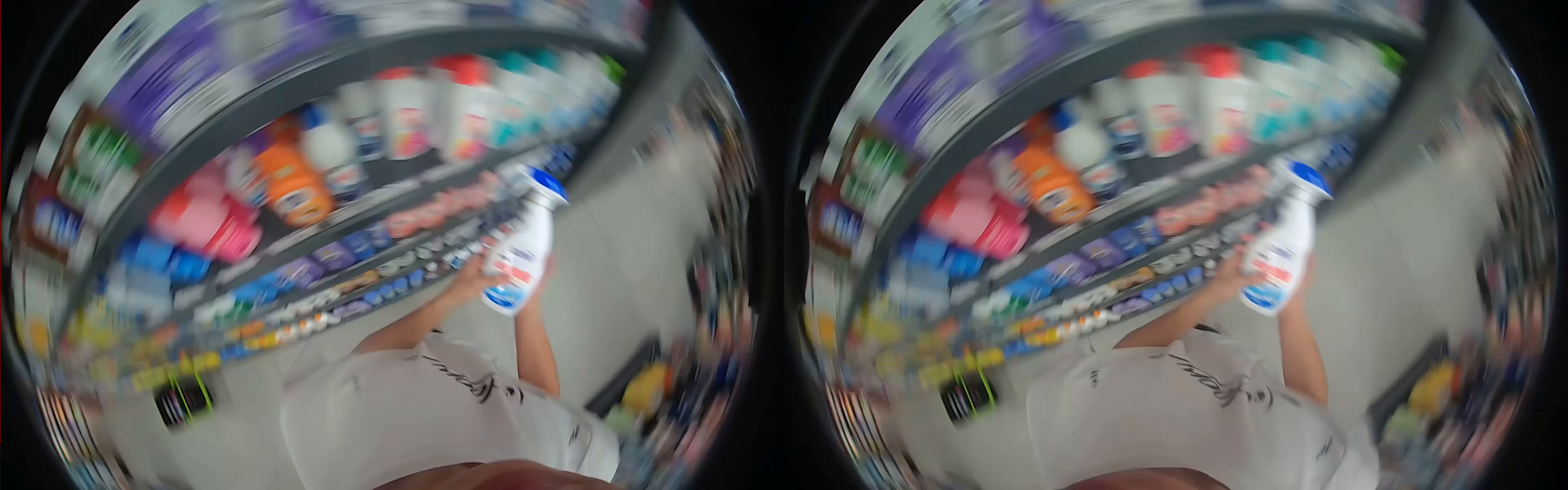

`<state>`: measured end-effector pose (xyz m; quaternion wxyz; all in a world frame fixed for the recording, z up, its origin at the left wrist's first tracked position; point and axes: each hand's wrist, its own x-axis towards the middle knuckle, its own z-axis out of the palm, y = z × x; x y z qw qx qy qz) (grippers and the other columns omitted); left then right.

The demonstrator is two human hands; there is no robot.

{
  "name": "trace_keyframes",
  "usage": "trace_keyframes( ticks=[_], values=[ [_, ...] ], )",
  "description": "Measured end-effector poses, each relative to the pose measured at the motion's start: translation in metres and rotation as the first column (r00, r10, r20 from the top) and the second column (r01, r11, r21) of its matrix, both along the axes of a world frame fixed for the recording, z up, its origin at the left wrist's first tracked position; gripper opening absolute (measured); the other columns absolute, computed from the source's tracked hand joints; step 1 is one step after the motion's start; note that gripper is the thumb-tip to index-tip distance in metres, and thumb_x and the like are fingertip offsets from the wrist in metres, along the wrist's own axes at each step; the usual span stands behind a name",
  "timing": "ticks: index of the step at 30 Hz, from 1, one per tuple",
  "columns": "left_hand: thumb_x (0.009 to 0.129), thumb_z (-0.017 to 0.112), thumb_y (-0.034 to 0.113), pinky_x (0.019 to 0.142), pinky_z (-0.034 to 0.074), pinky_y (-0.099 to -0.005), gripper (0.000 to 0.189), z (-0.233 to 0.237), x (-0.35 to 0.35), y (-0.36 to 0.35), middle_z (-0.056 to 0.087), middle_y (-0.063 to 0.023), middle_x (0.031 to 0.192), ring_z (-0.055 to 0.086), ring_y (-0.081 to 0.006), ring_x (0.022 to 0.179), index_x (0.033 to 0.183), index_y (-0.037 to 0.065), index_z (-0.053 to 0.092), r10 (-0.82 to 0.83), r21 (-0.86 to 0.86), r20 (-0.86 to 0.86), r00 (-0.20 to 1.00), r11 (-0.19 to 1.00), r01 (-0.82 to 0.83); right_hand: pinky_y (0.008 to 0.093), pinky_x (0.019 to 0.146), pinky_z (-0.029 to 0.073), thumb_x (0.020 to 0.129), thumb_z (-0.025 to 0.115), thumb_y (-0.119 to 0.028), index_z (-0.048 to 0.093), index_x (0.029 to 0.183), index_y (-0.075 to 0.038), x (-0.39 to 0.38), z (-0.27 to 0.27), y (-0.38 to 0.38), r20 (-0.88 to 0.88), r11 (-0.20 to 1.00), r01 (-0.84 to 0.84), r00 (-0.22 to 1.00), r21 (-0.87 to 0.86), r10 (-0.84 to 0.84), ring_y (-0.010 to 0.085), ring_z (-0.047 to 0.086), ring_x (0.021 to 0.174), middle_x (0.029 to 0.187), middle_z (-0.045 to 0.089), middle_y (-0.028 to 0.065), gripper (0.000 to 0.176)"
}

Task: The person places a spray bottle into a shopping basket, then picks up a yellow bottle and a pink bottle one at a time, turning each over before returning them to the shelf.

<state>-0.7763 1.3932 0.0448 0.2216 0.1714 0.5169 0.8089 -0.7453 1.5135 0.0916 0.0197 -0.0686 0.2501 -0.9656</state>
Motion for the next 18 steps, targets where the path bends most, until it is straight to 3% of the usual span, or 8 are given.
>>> trace_keyframes(
  ticks=[2, 5, 7, 10, 15, 18],
  values=[
    [0.072, 0.081, 0.020, 0.079, 0.050, -0.0268, 0.054, 0.011, -0.012, -0.006, 0.064, -0.0083, 0.102, 0.062, -0.0129, 0.091, 0.114, -0.002, 0.055, -0.068, 0.048, 0.068, 0.995, 0.997, 0.065, 0.0519, 0.091, 0.047, 0.072, 0.043, -0.081, 0.032, 0.140, -0.002, -0.025, -0.014, 0.007, -0.050, 0.991, -0.128, 0.990, 0.039, 0.129, 0.0415, 0.055, 0.110, 0.125, 0.052, 0.0271, 0.105],
    [0.072, 0.080, 0.017, 0.083, 0.049, -0.0269, 0.055, 0.031, -0.005, -0.024, 0.064, -0.0080, 0.104, 0.062, -0.0143, 0.094, 0.117, -0.001, 0.054, 0.051, 0.004, 0.097, 0.994, 0.999, -0.051, 0.0534, 0.084, 0.051, 0.073, 0.049, -0.079, 0.031, 0.141, -0.003, -0.037, -0.003, -0.010, -0.073, 0.967, -0.255, 0.964, 0.004, 0.255, 0.0431, 0.056, 0.107, 0.125, 0.051, 0.0294, 0.103],
    [0.073, 0.080, 0.017, 0.081, 0.050, -0.0272, 0.054, 0.016, 0.000, -0.026, 0.065, -0.0098, 0.103, 0.063, -0.0153, 0.093, 0.116, -0.003, 0.054, 0.151, 0.029, 0.086, 0.985, 0.988, -0.154, 0.0547, 0.083, 0.052, 0.074, 0.048, -0.078, 0.031, 0.141, -0.003, -0.043, -0.002, -0.018, -0.095, 0.942, -0.330, 0.938, 0.060, 0.335, 0.0445, 0.056, 0.107, 0.125, 0.050, 0.0311, 0.102],
    [0.074, 0.078, 0.015, 0.080, 0.051, -0.0277, 0.051, 0.006, 0.009, -0.067, 0.066, -0.0102, 0.102, 0.064, -0.0148, 0.092, 0.115, -0.003, 0.055, 0.341, 0.069, 0.153, 0.927, 0.933, -0.354, 0.0511, 0.087, 0.051, 0.075, 0.047, -0.077, 0.031, 0.140, -0.002, -0.052, -0.005, -0.062, -0.065, 0.885, -0.455, 0.884, 0.104, 0.462, 0.0429, 0.055, 0.110, 0.126, 0.049, 0.0313, 0.101],
    [0.075, 0.076, 0.013, 0.080, 0.051, -0.0276, 0.039, -0.002, 0.048, -0.111, 0.068, -0.0098, 0.100, 0.066, -0.0153, 0.088, 0.108, -0.001, 0.061, 0.453, 0.116, 0.139, 0.881, 0.876, -0.468, 0.0504, 0.088, 0.051, 0.076, 0.041, -0.079, 0.032, 0.139, 0.001, -0.034, -0.006, -0.112, 0.017, 0.792, -0.601, 0.798, 0.105, 0.603, 0.0424, 0.055, 0.111, 0.125, 0.049, 0.0312, 0.102],
    [0.074, 0.078, 0.012, 0.070, 0.049, -0.0229, 0.033, 0.001, 0.076, -0.134, 0.068, -0.0066, 0.091, 0.064, -0.0105, 0.080, 0.100, -0.002, 0.063, 0.535, 0.093, 0.147, 0.832, 0.830, -0.550, 0.0509, 0.089, 0.050, 0.076, 0.041, -0.078, 0.030, 0.140, 0.001, -0.014, -0.001, -0.138, -0.024, 0.726, -0.684, 0.726, 0.075, 0.687, 0.0440, 0.054, 0.112, 0.125, 0.049, 0.0312, 0.103]
  ],
)
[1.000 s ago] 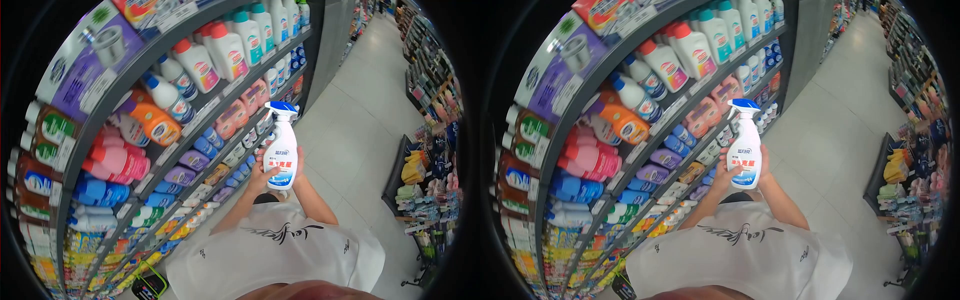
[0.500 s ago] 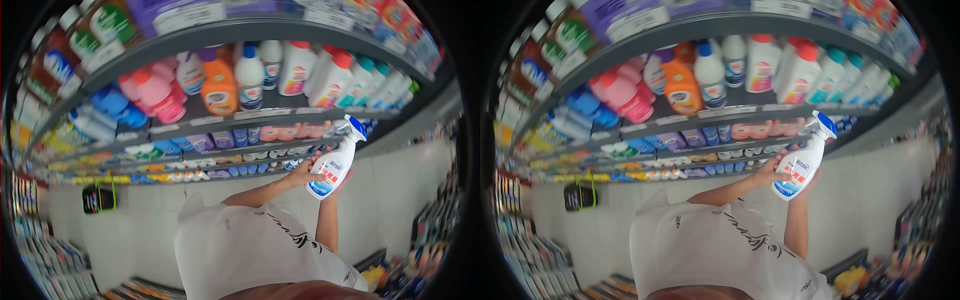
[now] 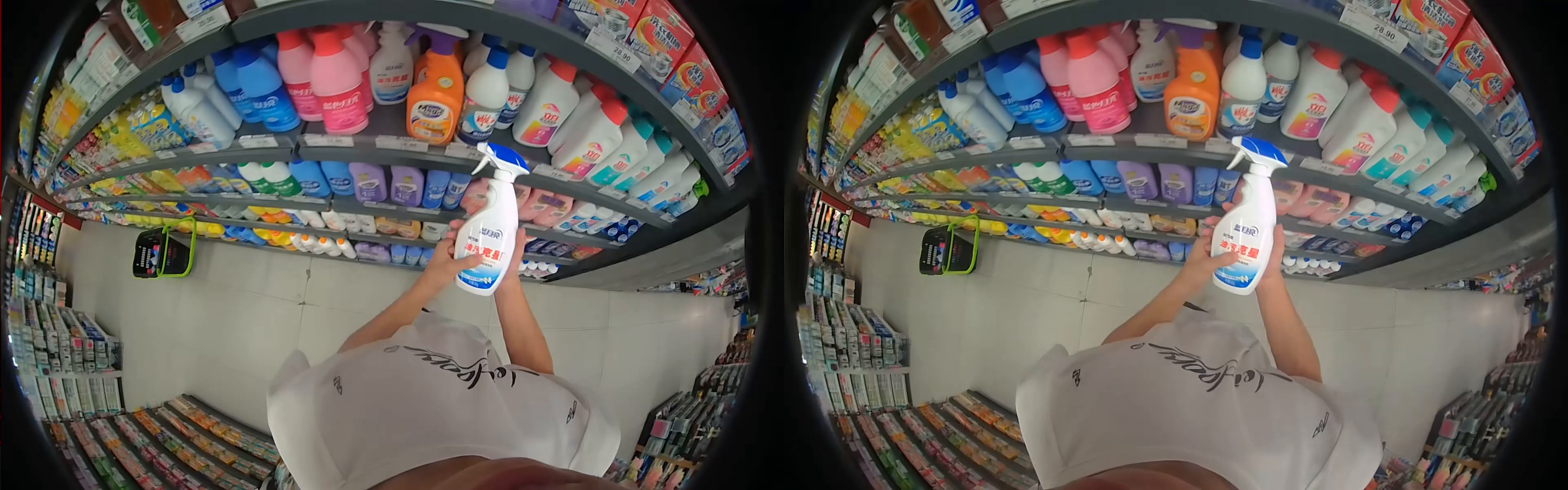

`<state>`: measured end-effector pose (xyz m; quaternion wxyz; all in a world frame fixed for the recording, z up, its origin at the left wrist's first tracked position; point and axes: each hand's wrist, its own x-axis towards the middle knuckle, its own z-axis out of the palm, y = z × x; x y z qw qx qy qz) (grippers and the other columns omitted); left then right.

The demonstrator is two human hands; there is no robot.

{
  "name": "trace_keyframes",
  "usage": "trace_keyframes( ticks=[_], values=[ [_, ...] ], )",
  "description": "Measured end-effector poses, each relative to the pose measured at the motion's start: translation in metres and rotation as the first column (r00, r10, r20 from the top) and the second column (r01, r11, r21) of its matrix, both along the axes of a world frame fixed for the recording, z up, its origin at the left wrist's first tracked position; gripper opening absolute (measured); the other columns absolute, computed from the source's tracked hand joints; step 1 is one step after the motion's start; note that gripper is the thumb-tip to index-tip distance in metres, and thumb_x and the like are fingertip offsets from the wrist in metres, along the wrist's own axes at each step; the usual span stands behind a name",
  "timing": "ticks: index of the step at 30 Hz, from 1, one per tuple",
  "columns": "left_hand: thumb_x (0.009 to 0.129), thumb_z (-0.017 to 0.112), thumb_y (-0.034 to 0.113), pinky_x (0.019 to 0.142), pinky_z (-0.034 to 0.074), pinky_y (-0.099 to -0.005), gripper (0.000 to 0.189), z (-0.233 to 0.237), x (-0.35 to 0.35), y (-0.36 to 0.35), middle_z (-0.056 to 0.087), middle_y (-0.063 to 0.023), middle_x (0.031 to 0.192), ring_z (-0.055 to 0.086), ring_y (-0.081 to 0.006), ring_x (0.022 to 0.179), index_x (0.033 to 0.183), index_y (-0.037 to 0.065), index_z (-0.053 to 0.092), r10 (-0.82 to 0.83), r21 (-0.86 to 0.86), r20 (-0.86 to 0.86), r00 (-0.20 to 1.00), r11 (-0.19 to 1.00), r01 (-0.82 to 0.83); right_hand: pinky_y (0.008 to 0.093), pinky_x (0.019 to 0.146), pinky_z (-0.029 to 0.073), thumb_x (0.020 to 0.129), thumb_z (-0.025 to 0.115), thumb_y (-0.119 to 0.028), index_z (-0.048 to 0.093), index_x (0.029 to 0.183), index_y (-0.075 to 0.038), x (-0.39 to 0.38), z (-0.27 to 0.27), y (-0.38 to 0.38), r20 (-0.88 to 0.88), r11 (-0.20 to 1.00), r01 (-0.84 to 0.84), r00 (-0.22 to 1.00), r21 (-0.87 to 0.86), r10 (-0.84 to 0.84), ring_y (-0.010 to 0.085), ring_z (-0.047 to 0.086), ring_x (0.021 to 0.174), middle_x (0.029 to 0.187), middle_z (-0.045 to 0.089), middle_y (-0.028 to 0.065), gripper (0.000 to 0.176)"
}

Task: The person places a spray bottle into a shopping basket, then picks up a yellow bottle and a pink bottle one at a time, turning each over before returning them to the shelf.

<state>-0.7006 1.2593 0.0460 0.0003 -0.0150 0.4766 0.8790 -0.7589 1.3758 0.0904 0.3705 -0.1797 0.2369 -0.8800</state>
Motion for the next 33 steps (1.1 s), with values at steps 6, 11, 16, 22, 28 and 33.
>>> trace_keyframes(
  ticks=[6, 11, 16, 22, 28, 33],
  values=[
    [0.076, 0.075, 0.009, 0.073, 0.051, -0.0248, 0.032, 0.009, 0.063, -0.038, 0.068, -0.0062, 0.095, 0.065, -0.0118, 0.082, 0.104, 0.000, 0.062, 0.097, -0.027, 0.003, 0.995, 0.995, -0.097, 0.0521, 0.096, 0.045, 0.076, 0.040, -0.078, 0.026, 0.143, 0.002, 0.047, -0.010, -0.042, 0.033, 0.987, -0.136, 0.990, -0.082, 0.139, 0.0452, 0.051, 0.116, 0.130, 0.046, 0.0313, 0.104],
    [0.079, 0.071, 0.012, 0.080, 0.051, -0.0278, 0.035, 0.008, 0.110, -0.068, 0.067, -0.0088, 0.103, 0.064, -0.0151, 0.092, 0.110, -0.001, 0.061, 0.084, -0.169, -0.002, 0.996, 0.982, -0.083, 0.0517, 0.097, 0.044, 0.077, 0.039, -0.077, 0.025, 0.144, 0.001, 0.091, -0.025, -0.071, 0.064, 0.967, -0.137, 0.986, -0.214, 0.154, 0.0446, 0.049, 0.119, 0.133, 0.044, 0.0309, 0.103],
    [0.080, 0.069, 0.009, 0.082, 0.050, -0.0281, 0.035, 0.000, 0.140, -0.090, 0.067, -0.0088, 0.104, 0.063, -0.0146, 0.093, 0.112, -0.001, 0.061, 0.060, -0.260, 0.042, 0.997, 0.965, -0.047, 0.0530, 0.093, 0.047, 0.073, 0.043, -0.080, 0.031, 0.139, 0.002, 0.130, -0.019, -0.088, 0.112, 0.987, -0.031, 0.992, -0.161, 0.050, 0.0429, 0.050, 0.117, 0.127, 0.048, 0.0300, 0.107],
    [0.078, 0.075, 0.009, 0.079, 0.052, -0.0273, 0.043, 0.014, 0.154, -0.103, 0.066, -0.0083, 0.100, 0.064, -0.0139, 0.090, 0.114, -0.002, 0.055, -0.002, -0.214, 0.009, 1.000, 0.977, 0.003, 0.0523, 0.102, 0.039, 0.071, 0.045, -0.081, 0.032, 0.138, 0.003, 0.146, -0.015, -0.096, 0.054, 0.991, -0.037, 0.998, -0.126, 0.044, 0.0434, 0.045, 0.123, 0.133, 0.043, 0.0318, 0.109],
    [0.077, 0.075, 0.006, 0.090, 0.048, -0.0304, 0.061, 0.014, 0.132, -0.118, 0.058, -0.0102, 0.116, 0.059, -0.0167, 0.106, 0.127, 0.001, 0.041, 0.066, -0.163, -0.069, 0.995, 0.984, -0.076, 0.0490, 0.110, 0.030, 0.073, 0.050, -0.070, 0.035, 0.137, 0.003, 0.122, -0.010, -0.116, 0.087, 0.998, 0.043, 0.995, -0.052, -0.038, 0.0420, 0.040, 0.129, 0.139, 0.038, 0.0316, 0.098],
    [0.077, 0.074, 0.006, 0.098, 0.043, -0.0318, 0.070, 0.036, 0.099, -0.155, 0.053, -0.0094, 0.123, 0.053, -0.0175, 0.115, 0.134, 0.003, 0.034, 0.036, -0.170, -0.051, 0.998, 0.984, -0.045, 0.0466, 0.106, 0.038, 0.079, 0.052, -0.058, 0.027, 0.142, 0.006, 0.080, -0.012, -0.146, 0.106, 0.993, -0.019, 0.994, -0.118, 0.032, 0.0387, 0.043, 0.128, 0.141, 0.037, 0.0303, 0.093]
  ],
)
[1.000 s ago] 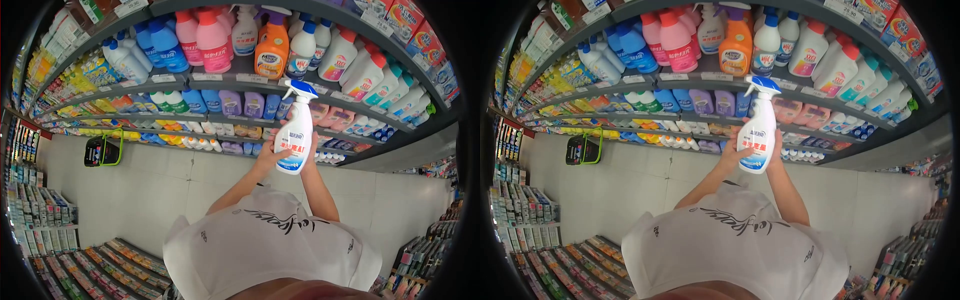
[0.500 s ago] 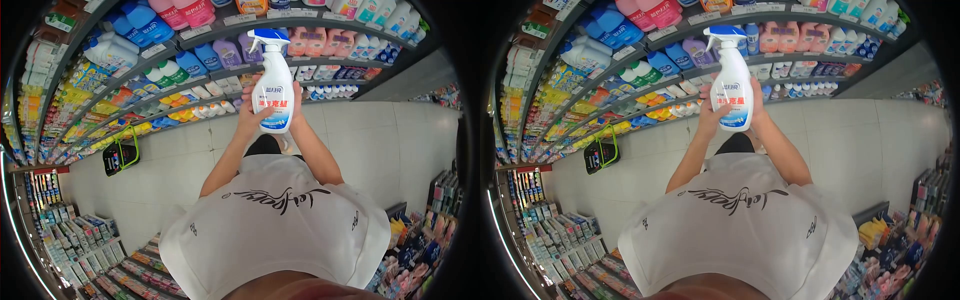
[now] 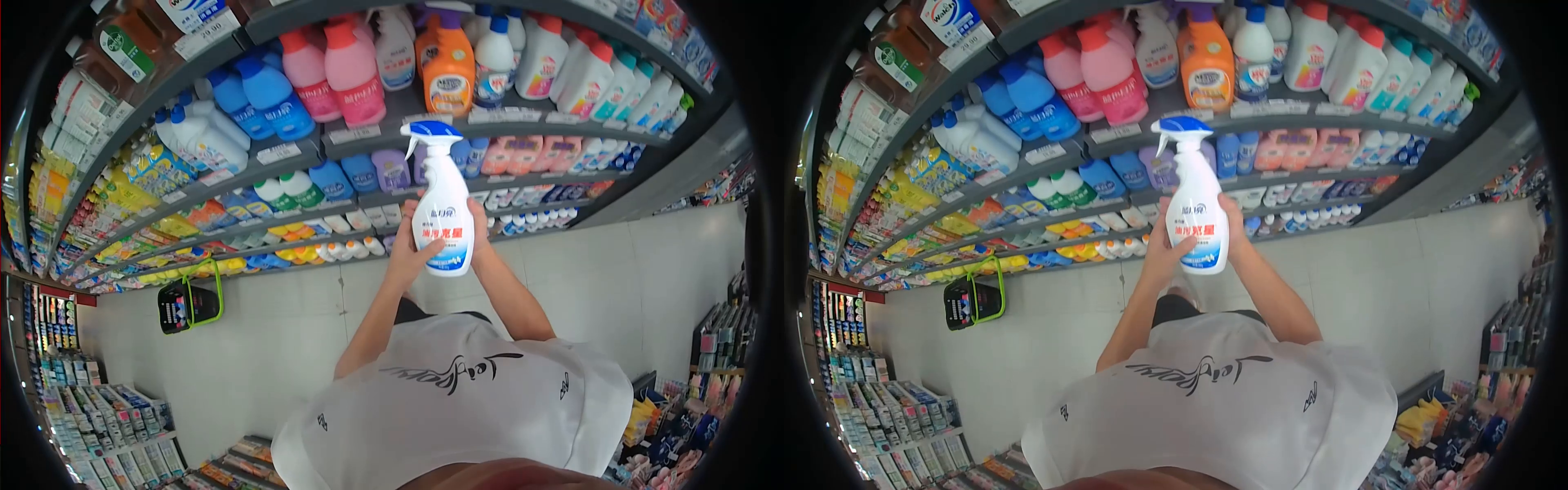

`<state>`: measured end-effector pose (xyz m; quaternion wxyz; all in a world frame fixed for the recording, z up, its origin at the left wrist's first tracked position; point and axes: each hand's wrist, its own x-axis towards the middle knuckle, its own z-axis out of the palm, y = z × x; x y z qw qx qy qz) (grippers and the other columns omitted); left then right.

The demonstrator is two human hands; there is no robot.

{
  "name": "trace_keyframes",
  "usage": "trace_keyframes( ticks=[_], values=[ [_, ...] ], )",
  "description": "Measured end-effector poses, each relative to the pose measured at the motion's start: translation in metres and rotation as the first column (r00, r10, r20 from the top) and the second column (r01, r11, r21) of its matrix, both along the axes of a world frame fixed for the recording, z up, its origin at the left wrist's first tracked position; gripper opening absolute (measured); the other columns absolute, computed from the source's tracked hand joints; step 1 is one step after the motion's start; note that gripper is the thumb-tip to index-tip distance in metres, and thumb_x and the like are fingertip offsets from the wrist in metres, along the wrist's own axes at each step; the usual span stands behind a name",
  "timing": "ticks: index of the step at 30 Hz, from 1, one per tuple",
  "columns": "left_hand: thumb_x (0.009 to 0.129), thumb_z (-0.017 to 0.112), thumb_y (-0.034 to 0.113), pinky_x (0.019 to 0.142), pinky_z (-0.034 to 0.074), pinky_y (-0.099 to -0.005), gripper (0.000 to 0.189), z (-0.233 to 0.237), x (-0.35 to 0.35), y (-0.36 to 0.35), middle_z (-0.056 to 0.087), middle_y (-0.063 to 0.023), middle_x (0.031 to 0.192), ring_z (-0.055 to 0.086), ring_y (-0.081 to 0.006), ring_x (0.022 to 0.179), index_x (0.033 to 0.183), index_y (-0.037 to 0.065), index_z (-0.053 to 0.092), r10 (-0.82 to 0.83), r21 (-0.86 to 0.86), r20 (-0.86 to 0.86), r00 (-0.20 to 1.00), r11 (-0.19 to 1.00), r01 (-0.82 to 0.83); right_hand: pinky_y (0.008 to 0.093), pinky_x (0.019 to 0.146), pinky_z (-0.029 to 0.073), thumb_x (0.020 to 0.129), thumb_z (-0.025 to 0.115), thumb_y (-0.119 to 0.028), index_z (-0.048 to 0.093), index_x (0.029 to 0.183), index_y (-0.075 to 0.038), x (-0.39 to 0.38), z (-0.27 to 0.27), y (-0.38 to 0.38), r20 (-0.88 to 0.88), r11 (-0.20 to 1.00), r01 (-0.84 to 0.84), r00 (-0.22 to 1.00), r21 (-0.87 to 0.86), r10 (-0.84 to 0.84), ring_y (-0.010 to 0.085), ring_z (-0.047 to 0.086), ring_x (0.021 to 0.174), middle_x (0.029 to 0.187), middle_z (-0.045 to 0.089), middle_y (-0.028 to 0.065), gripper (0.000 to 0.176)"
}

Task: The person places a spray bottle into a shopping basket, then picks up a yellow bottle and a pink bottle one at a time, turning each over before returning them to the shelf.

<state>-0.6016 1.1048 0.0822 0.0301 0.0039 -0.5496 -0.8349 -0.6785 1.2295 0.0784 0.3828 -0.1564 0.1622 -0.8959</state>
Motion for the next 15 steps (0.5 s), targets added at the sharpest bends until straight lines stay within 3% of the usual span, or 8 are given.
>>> trace_keyframes(
  ticks=[2, 3, 4, 6, 11, 12, 13, 15],
  values=[
    [0.077, 0.075, 0.007, 0.096, 0.044, -0.0323, 0.068, 0.011, -0.013, -0.017, 0.056, -0.0093, 0.120, 0.055, -0.0180, 0.112, 0.133, 0.002, 0.038, 0.043, 0.034, -0.052, 0.998, 0.999, -0.041, 0.0412, 0.093, 0.050, 0.081, 0.054, -0.054, 0.046, 0.130, 0.008, -0.020, 0.003, -0.012, -0.155, 0.960, 0.163, 0.979, 0.226, -0.130, 0.0339, 0.061, 0.109, 0.122, 0.056, 0.0279, 0.079],
    [0.076, 0.075, 0.007, 0.094, 0.046, -0.0326, 0.064, 0.011, -0.020, -0.032, 0.058, -0.0096, 0.118, 0.057, -0.0181, 0.110, 0.131, 0.001, 0.041, -0.029, -0.053, 0.016, 0.999, 0.998, 0.030, 0.0314, 0.072, 0.055, 0.085, 0.057, -0.044, 0.063, 0.106, 0.007, -0.033, 0.004, -0.013, -0.317, 0.877, 0.345, 0.917, 0.333, -0.240, 0.0219, 0.068, 0.079, 0.092, 0.068, 0.0182, 0.056],
    [0.076, 0.075, 0.008, 0.092, 0.047, -0.0330, 0.061, 0.012, -0.027, -0.045, 0.059, -0.0098, 0.117, 0.058, -0.0182, 0.108, 0.128, 0.001, 0.044, -0.097, -0.137, 0.091, 0.991, 0.985, 0.109, 0.0314, 0.072, 0.055, 0.085, 0.057, -0.044, 0.063, 0.106, 0.007, -0.044, 0.004, -0.017, -0.324, 0.873, 0.356, 0.913, 0.332, -0.250, 0.0219, 0.068, 0.079, 0.092, 0.068, 0.0182, 0.056],
    [0.075, 0.076, 0.008, 0.090, 0.048, -0.0332, 0.058, 0.017, -0.042, -0.061, 0.061, -0.0108, 0.114, 0.060, -0.0181, 0.105, 0.125, -0.001, 0.048, -0.117, -0.129, 0.074, 0.990, 0.984, 0.126, 0.0260, 0.060, 0.049, 0.087, 0.058, -0.035, 0.067, 0.089, 0.006, -0.060, 0.012, -0.023, -0.595, 0.775, 0.512, 0.772, 0.370, -0.226, 0.0129, 0.062, 0.067, 0.076, 0.068, 0.0103, 0.042],
    [0.071, 0.080, 0.010, 0.086, 0.051, -0.0323, 0.058, 0.024, -0.076, -0.089, 0.064, -0.0120, 0.108, 0.062, -0.0175, 0.099, 0.121, -0.003, 0.052, -0.176, -0.124, -0.032, 0.984, 0.977, 0.171, 0.0238, 0.059, 0.046, 0.089, 0.059, -0.026, 0.068, 0.092, 0.007, -0.077, 0.032, -0.036, -0.720, 0.700, 0.632, 0.649, 0.332, -0.245, 0.0091, 0.059, 0.068, 0.076, 0.067, 0.0064, 0.035],
    [0.071, 0.080, 0.010, 0.086, 0.051, -0.0323, 0.058, 0.027, -0.082, -0.090, 0.064, -0.0120, 0.108, 0.062, -0.0175, 0.099, 0.121, -0.003, 0.052, -0.190, -0.114, -0.025, 0.982, 0.976, 0.186, 0.0240, 0.061, 0.047, 0.088, 0.061, -0.022, 0.068, 0.096, 0.007, -0.076, 0.043, -0.038, -0.768, 0.585, 0.721, 0.592, 0.370, -0.244, 0.0088, 0.060, 0.070, 0.078, 0.068, 0.0067, 0.031],
    [0.071, 0.080, 0.007, 0.085, 0.051, -0.0317, 0.057, 0.033, -0.087, -0.092, 0.065, -0.0118, 0.107, 0.063, -0.0173, 0.097, 0.119, -0.003, 0.053, -0.144, -0.210, -0.046, 0.989, 0.969, 0.131, 0.0242, 0.063, 0.048, 0.087, 0.063, -0.018, 0.068, 0.100, 0.006, -0.077, 0.053, -0.039, -0.814, 0.461, 0.795, 0.534, 0.393, -0.228, 0.0086, 0.060, 0.072, 0.079, 0.069, 0.0070, 0.028],
    [0.068, 0.081, 0.005, 0.083, 0.052, -0.0304, 0.056, 0.045, -0.092, -0.092, 0.065, -0.0127, 0.106, 0.064, -0.0170, 0.095, 0.116, -0.004, 0.055, -0.051, -0.343, -0.051, 0.997, 0.939, 0.030, 0.0246, 0.065, 0.049, 0.086, 0.065, -0.015, 0.067, 0.102, 0.006, -0.086, 0.067, -0.039, -0.835, 0.450, 0.806, 0.512, 0.384, -0.203, 0.0087, 0.061, 0.074, 0.081, 0.070, 0.0081, 0.026]
  ],
)
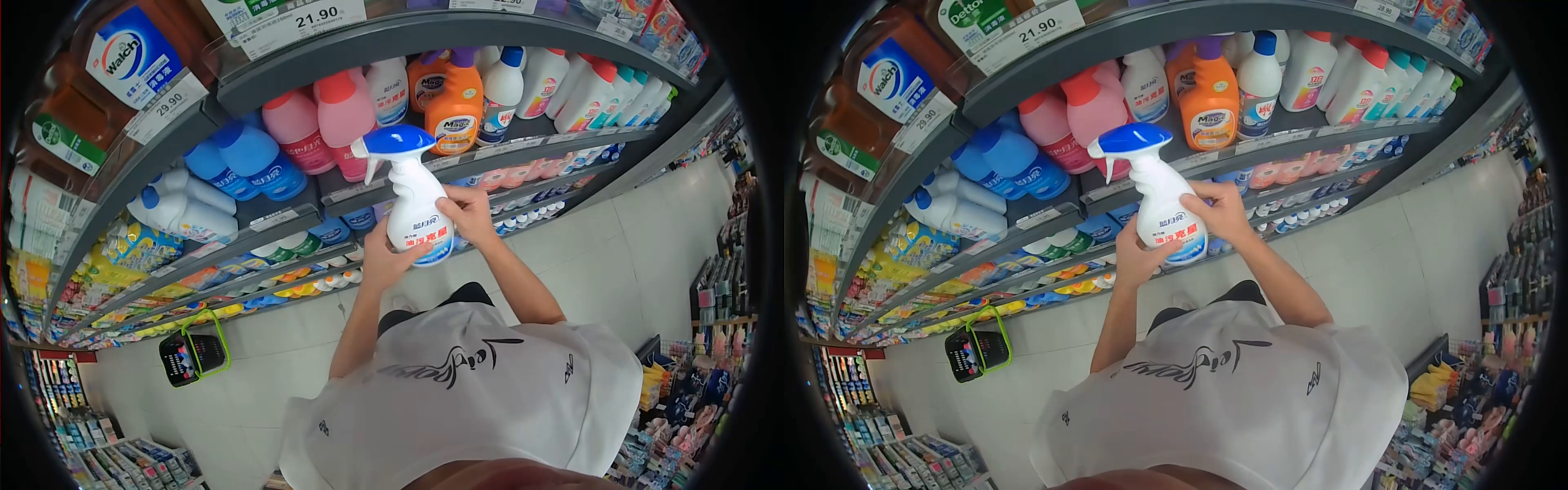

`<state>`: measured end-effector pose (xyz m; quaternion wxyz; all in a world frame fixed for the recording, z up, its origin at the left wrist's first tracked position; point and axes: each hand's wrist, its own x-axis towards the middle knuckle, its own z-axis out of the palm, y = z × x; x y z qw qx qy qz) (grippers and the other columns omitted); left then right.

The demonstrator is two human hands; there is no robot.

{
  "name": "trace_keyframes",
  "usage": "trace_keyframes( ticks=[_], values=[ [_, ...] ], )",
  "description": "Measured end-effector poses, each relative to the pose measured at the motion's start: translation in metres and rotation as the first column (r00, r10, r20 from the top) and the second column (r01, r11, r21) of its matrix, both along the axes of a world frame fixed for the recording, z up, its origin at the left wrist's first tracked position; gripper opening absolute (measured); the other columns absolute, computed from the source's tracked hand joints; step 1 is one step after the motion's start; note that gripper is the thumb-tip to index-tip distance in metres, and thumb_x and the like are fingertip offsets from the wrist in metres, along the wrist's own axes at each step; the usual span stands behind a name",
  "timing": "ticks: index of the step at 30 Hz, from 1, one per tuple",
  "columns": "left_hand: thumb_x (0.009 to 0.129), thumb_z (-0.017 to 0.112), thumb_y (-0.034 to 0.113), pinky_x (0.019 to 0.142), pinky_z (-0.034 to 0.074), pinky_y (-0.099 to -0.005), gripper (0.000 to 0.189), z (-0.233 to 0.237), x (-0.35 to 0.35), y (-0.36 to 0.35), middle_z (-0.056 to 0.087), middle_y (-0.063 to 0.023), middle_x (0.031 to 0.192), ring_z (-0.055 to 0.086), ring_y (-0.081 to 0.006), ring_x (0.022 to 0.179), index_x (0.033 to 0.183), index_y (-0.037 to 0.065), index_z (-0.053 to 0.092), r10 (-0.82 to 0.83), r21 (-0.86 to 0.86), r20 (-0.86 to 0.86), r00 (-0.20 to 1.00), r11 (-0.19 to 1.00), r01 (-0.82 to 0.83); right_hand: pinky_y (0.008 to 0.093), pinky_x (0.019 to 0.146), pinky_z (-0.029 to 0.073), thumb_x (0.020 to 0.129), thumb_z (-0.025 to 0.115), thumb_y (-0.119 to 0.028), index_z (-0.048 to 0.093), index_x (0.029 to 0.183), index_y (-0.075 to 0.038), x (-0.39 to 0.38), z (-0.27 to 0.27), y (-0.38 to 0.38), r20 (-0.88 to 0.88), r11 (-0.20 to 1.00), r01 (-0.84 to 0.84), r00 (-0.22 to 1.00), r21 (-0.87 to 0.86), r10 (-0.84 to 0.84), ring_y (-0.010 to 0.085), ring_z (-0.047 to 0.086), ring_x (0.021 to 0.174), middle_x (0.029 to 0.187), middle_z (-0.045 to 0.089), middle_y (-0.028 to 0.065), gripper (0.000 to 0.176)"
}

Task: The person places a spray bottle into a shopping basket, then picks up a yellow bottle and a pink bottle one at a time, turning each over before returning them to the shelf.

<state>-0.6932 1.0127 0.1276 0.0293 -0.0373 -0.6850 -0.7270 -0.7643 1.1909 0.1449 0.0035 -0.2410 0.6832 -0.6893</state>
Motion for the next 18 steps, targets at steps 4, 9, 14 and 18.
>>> trace_keyframes(
  ticks=[4, 9, 14, 18],
  values=[
    [0.067, 0.082, 0.006, 0.081, 0.052, -0.0297, 0.054, 0.006, -0.013, 0.003, 0.066, -0.0127, 0.105, 0.064, -0.0169, 0.094, 0.114, -0.004, 0.056, 0.131, -0.046, -0.069, 0.989, 0.990, -0.134, 0.0264, 0.072, 0.050, 0.086, 0.064, -0.013, 0.065, 0.109, 0.005, -0.020, 0.030, -0.005, -0.122, 0.995, -0.003, 0.992, 0.102, 0.016, 0.0103, 0.062, 0.080, 0.088, 0.070, 0.0123, 0.029],
    [0.068, 0.084, 0.016, 0.077, 0.053, -0.0322, 0.053, 0.020, -0.033, 0.010, 0.069, -0.0164, 0.097, 0.069, -0.0220, 0.087, 0.110, -0.003, 0.058, 0.362, -0.227, -0.327, 0.873, 0.866, -0.445, 0.0287, 0.071, 0.051, 0.084, 0.068, -0.015, 0.063, 0.113, 0.004, -0.029, 0.061, -0.006, -0.452, 0.966, 0.194, 0.886, 0.171, -0.098, 0.0213, 0.067, 0.074, 0.091, 0.068, 0.0162, 0.035],
    [0.066, 0.085, 0.017, 0.075, 0.052, -0.0333, 0.054, 0.054, -0.053, 0.010, 0.070, -0.0158, 0.094, 0.069, -0.0227, 0.087, 0.111, 0.000, 0.059, 0.356, -0.314, -0.510, 0.783, 0.770, -0.555, 0.0306, 0.078, 0.052, 0.072, 0.078, -0.008, 0.058, 0.114, 0.002, -0.042, 0.076, 0.000, -0.542, 0.974, 0.169, 0.838, 0.151, -0.062, 0.0198, 0.064, 0.086, 0.106, 0.063, 0.0130, 0.048],
    [0.066, 0.084, 0.015, 0.078, 0.052, -0.0333, 0.057, 0.061, -0.081, 0.002, 0.069, -0.0156, 0.099, 0.068, -0.0237, 0.091, 0.114, 0.001, 0.057, 0.280, -0.256, -0.465, 0.840, 0.866, -0.430, 0.0308, 0.074, 0.054, 0.071, 0.078, -0.011, 0.057, 0.120, 0.001, -0.054, 0.077, -0.004, -0.491, 0.977, 0.190, 0.863, 0.100, -0.117, 0.0228, 0.062, 0.088, 0.104, 0.062, 0.0152, 0.055]
  ],
)
